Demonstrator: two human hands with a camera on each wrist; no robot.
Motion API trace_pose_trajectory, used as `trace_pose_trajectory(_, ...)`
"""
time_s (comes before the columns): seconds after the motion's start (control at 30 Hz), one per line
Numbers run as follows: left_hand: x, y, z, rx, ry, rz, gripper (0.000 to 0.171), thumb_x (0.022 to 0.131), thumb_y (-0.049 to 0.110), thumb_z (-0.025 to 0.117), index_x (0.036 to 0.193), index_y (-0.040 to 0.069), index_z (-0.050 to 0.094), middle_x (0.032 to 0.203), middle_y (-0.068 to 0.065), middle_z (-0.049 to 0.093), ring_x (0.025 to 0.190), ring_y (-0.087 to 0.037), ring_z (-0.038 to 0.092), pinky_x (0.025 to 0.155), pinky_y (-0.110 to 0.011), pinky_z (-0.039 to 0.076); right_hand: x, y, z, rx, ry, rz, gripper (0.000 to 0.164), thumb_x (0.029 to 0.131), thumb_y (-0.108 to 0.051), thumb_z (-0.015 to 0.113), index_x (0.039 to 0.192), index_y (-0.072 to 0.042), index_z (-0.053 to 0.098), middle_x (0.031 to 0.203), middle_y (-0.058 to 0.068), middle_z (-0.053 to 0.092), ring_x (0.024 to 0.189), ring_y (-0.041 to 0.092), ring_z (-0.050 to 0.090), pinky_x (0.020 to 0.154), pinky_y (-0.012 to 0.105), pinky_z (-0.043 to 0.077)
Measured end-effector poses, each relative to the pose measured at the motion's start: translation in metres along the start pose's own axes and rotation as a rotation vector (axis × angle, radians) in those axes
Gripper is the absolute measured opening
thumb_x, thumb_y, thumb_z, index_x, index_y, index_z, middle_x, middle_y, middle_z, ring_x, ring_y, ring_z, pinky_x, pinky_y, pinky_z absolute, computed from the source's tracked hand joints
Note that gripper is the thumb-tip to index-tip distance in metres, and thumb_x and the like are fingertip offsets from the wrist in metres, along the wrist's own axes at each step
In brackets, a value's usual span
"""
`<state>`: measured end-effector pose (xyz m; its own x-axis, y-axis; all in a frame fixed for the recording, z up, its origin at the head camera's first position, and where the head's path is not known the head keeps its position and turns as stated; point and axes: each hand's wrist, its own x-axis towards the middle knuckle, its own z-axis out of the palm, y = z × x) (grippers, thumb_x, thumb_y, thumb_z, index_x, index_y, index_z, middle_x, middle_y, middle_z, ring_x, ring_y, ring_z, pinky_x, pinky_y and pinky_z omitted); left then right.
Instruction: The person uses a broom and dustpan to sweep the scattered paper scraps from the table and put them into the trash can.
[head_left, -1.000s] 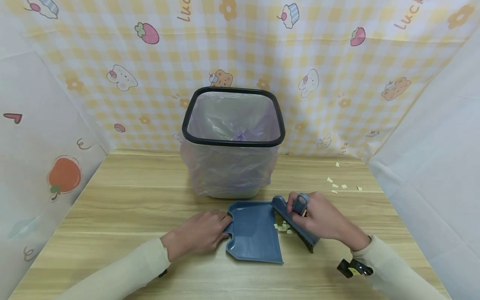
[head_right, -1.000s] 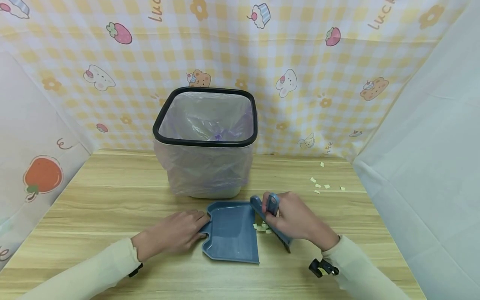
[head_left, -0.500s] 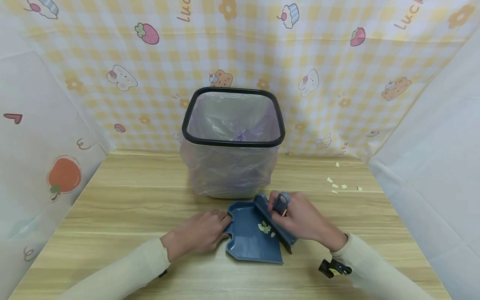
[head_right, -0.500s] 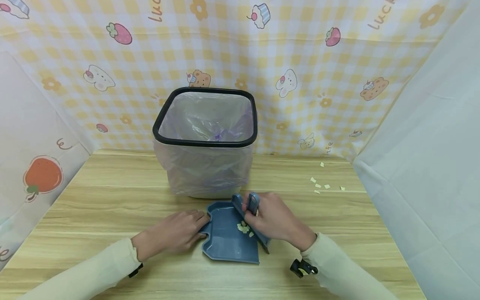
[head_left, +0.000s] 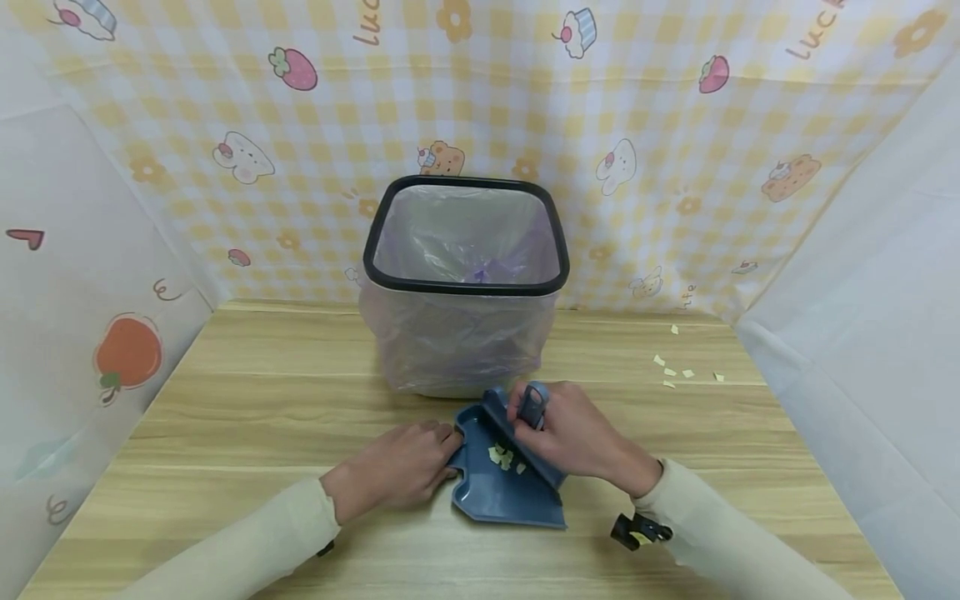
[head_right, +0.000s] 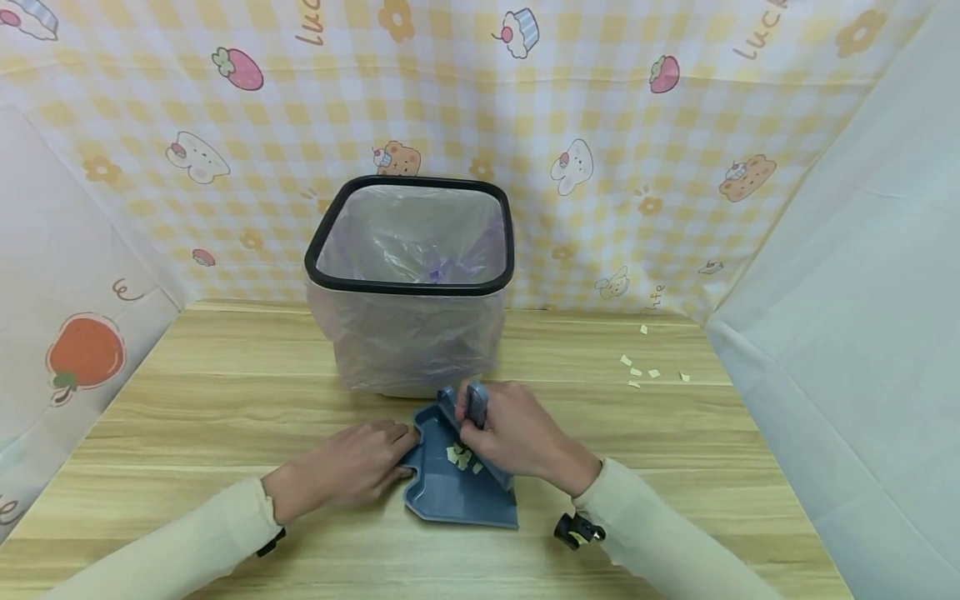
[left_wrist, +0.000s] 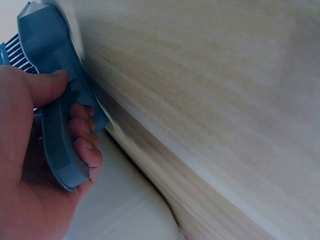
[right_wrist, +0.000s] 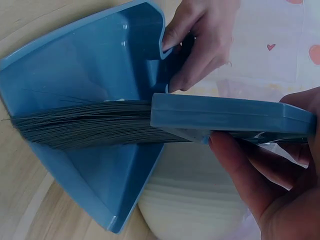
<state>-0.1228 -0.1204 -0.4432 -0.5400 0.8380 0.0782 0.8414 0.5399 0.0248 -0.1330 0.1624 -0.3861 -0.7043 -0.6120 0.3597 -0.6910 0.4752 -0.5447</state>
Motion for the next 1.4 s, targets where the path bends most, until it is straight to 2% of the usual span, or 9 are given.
trace_pose_trajectory(0.2, 0.0, 0.0, 0.0, 0.014, 0.01, 0.006, 0.029, 0.108, 0.029, 0.07, 0.119, 0.002, 0.068, 0.101, -0.007, 0.072, 0.092, -0.022, 0.07, 0.08, -0.037, 0.061, 0.0, 0.0, -0.004, 0.017, 0.003, 0.016, 0.017, 0.089, 0.0, 0.071, 0.092, -0.016, 0.07, 0.08, -0.009, 0.07, 0.067, 0.001, 0.06, 0.061, 0.026, 0.054)
trace_pose_trajectory(0.67, -0.001, 0.002, 0.001, 0.042, 0.012, 0.012, 0.032, 0.107, 0.029, 0.071, 0.122, 0.0, 0.069, 0.104, -0.009, 0.074, 0.094, -0.022, 0.072, 0.082, -0.036, 0.062, -0.015, 0.007, -0.026, -0.05, 0.038, 0.061, 0.022, 0.092, 0.001, 0.071, 0.093, -0.021, 0.067, 0.073, -0.017, 0.06, 0.058, -0.002, 0.049, 0.053, 0.026, 0.045)
trace_pose_trajectory(0.9, -0.001, 0.002, 0.0, 0.025, 0.001, -0.002, 0.032, 0.108, 0.028, 0.071, 0.123, 0.0, 0.068, 0.107, -0.01, 0.074, 0.096, -0.023, 0.073, 0.084, -0.037, 0.063, -0.027, 0.011, -0.037, -0.065, 0.07, 0.124, 0.022, 0.089, 0.0, 0.071, 0.091, -0.021, 0.067, 0.071, -0.018, 0.058, 0.054, -0.002, 0.046, 0.051, 0.026, 0.043)
trace_pose_trajectory(1.17, -0.001, 0.002, 0.0, 0.027, 0.018, 0.0, 0.032, 0.107, 0.028, 0.071, 0.123, 0.0, 0.068, 0.106, -0.01, 0.074, 0.095, -0.023, 0.072, 0.082, -0.037, 0.062, -0.04, 0.013, -0.044, -0.103, 0.127, 0.16, 0.023, 0.086, 0.002, 0.07, 0.087, -0.021, 0.068, 0.059, -0.024, 0.045, 0.048, -0.006, 0.034, 0.046, 0.024, 0.035)
trace_pose_trajectory(1.4, -0.001, 0.002, 0.0, 0.034, 0.02, -0.001, 0.032, 0.107, 0.028, 0.071, 0.123, 0.0, 0.068, 0.106, -0.01, 0.074, 0.096, -0.023, 0.073, 0.082, -0.037, 0.063, -0.048, 0.012, -0.048, -0.147, 0.172, 0.206, 0.023, 0.084, 0.001, 0.07, 0.087, -0.022, 0.069, 0.06, -0.024, 0.05, 0.047, -0.007, 0.031, 0.045, 0.025, 0.037)
